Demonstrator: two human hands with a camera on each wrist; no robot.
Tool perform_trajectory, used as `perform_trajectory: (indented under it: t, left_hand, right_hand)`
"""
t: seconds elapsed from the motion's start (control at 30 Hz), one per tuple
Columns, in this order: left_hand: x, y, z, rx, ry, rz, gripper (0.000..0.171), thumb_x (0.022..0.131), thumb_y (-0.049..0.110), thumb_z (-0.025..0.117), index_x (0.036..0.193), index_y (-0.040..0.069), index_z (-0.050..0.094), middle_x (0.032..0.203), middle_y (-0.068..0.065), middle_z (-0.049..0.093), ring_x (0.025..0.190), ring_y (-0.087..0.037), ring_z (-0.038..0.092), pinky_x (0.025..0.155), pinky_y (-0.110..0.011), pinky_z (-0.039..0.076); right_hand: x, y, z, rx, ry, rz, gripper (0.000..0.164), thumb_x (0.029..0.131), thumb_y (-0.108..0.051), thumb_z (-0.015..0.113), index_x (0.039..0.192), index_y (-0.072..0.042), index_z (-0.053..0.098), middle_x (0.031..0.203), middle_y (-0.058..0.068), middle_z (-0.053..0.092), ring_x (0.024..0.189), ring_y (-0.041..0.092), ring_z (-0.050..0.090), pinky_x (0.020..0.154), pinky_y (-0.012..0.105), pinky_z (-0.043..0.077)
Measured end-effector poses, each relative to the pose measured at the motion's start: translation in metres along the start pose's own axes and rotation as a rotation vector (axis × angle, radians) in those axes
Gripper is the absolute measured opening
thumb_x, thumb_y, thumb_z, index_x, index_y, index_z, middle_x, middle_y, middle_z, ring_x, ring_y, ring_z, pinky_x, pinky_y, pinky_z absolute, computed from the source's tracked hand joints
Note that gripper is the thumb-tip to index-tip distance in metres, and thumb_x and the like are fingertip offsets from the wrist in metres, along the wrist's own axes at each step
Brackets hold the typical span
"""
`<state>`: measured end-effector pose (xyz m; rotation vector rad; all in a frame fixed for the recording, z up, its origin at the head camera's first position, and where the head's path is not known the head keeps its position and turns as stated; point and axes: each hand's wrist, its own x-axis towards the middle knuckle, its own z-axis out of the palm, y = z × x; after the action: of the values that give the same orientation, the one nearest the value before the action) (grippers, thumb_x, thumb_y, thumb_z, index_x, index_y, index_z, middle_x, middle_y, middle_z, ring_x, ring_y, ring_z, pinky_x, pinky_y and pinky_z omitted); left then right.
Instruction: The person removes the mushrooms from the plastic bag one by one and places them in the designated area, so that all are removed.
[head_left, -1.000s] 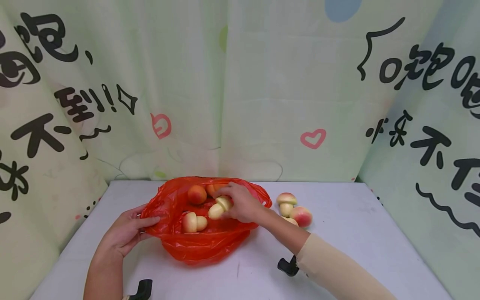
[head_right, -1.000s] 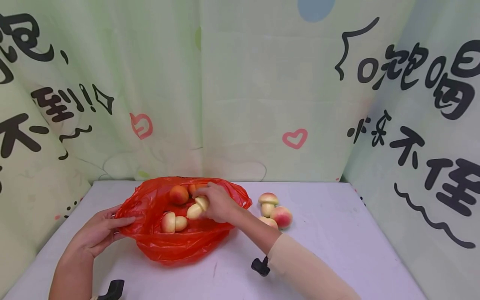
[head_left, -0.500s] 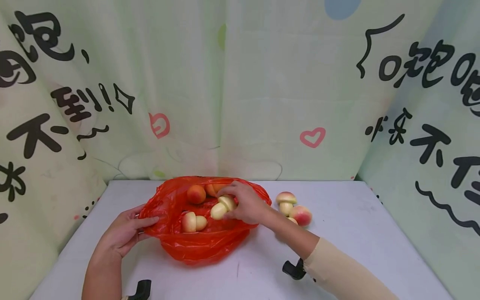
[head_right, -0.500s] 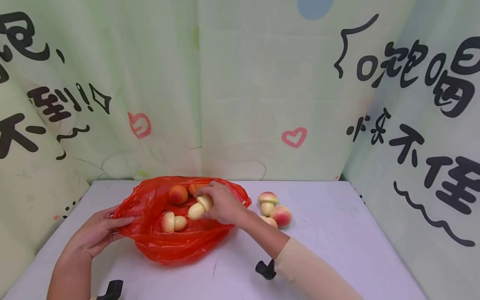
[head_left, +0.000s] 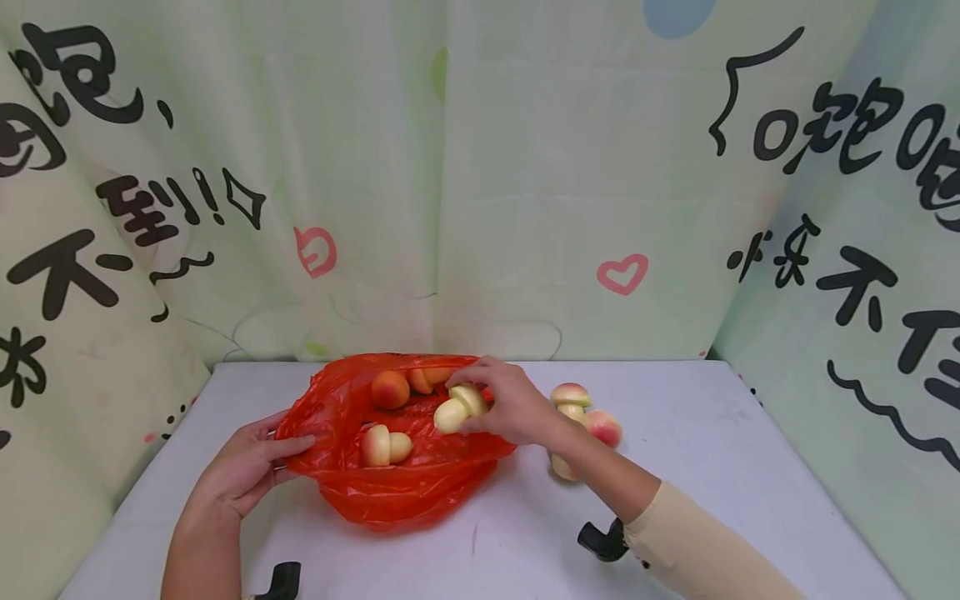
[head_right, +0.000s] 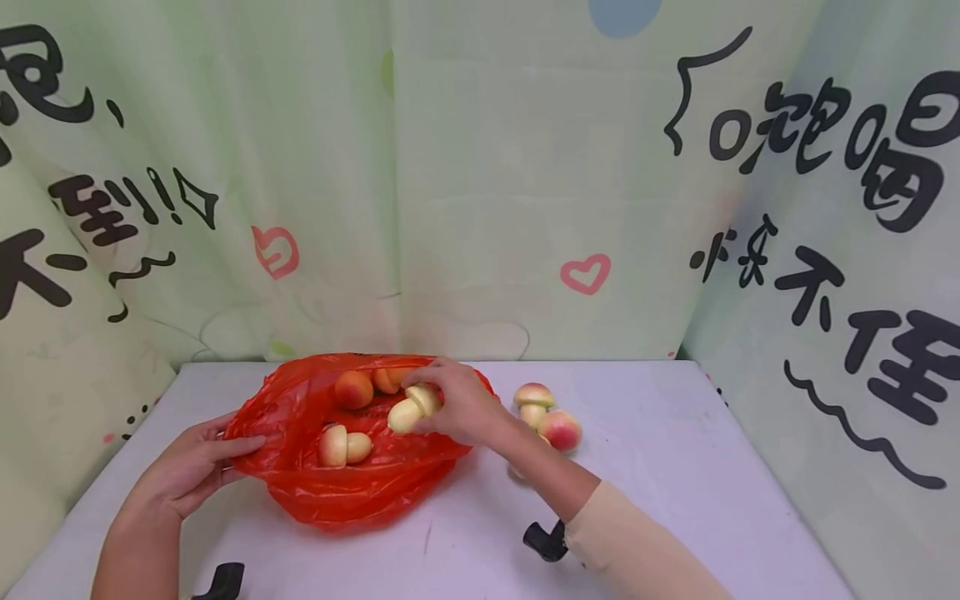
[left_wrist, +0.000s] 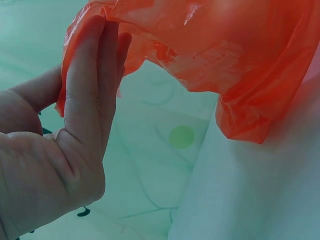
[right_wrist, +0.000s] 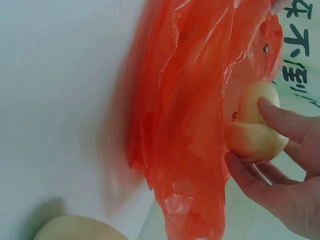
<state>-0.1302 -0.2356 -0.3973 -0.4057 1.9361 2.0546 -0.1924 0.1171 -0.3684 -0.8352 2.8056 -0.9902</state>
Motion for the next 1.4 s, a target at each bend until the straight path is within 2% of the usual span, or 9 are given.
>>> perform_trajectory:
  t: [0.2, 0.4, 0.7, 1.0, 1.2, 1.4]
  left_hand:
    - [0.0, -0.001, 0.0, -0.001, -0.002, -0.002, 0.084, 0.097, 0.02, 0.076, 0.164, 0.008, 0.028, 0.13, -0.003, 0.062, 0.102, -0.016, 0.071, 0.09, -0.035, 0.063]
    - [0.001, -0.001, 0.0, -0.009, 0.001, -0.007, 0.084, 0.096, 0.02, 0.077, 0.164, 0.008, 0.029, 0.131, -0.003, 0.061, 0.102, -0.016, 0.071, 0.09, -0.035, 0.063]
    - [0.001, -0.002, 0.0, -0.003, 0.006, -0.009, 0.085, 0.096, 0.021, 0.077, 0.164, 0.008, 0.029, 0.134, -0.005, 0.059, 0.104, -0.017, 0.069, 0.09, -0.035, 0.063]
    - [0.002, -0.001, 0.001, 0.012, 0.016, -0.012, 0.084, 0.096, 0.02, 0.077, 0.164, 0.008, 0.029, 0.135, -0.007, 0.06, 0.101, -0.016, 0.07, 0.089, -0.034, 0.063]
    - [0.002, 0.0, 0.002, 0.013, 0.017, -0.018, 0.085, 0.095, 0.021, 0.078, 0.164, 0.008, 0.029, 0.135, -0.006, 0.06, 0.102, -0.016, 0.07, 0.089, -0.034, 0.063]
    - [0.002, -0.001, 0.001, 0.012, 0.011, -0.014, 0.084, 0.096, 0.021, 0.077, 0.164, 0.007, 0.029, 0.133, -0.005, 0.061, 0.102, -0.016, 0.069, 0.089, -0.034, 0.063]
  right_hand:
    - [-0.005, 0.004, -0.006, 0.018, 0.018, 0.013, 0.052, 0.08, -0.017, 0.092, 0.128, -0.025, 0.072, 0.121, -0.002, 0.064, 0.108, 0.019, 0.059, 0.081, 0.025, 0.058]
    - [-0.011, 0.007, -0.013, 0.028, 0.052, 0.001, 0.052, 0.078, -0.015, 0.093, 0.126, -0.024, 0.074, 0.116, 0.0, 0.064, 0.105, 0.02, 0.06, 0.079, 0.027, 0.058]
    - [-0.019, 0.013, -0.022, 0.069, 0.076, 0.026, 0.052, 0.08, -0.013, 0.092, 0.126, -0.027, 0.074, 0.118, -0.001, 0.063, 0.108, 0.021, 0.061, 0.079, 0.024, 0.06]
    - [-0.028, 0.02, -0.026, 0.081, 0.087, 0.075, 0.055, 0.08, -0.013, 0.091, 0.13, -0.024, 0.072, 0.123, 0.001, 0.063, 0.113, 0.024, 0.061, 0.081, 0.029, 0.063]
    - [-0.035, 0.029, -0.029, 0.149, 0.104, 0.065, 0.054, 0.08, -0.012, 0.091, 0.13, -0.022, 0.072, 0.122, 0.001, 0.063, 0.111, 0.022, 0.063, 0.082, 0.029, 0.064]
    - [-0.04, 0.036, -0.037, 0.163, 0.131, 0.08, 0.055, 0.081, -0.014, 0.091, 0.132, -0.022, 0.071, 0.122, -0.001, 0.063, 0.11, 0.023, 0.066, 0.083, 0.029, 0.064]
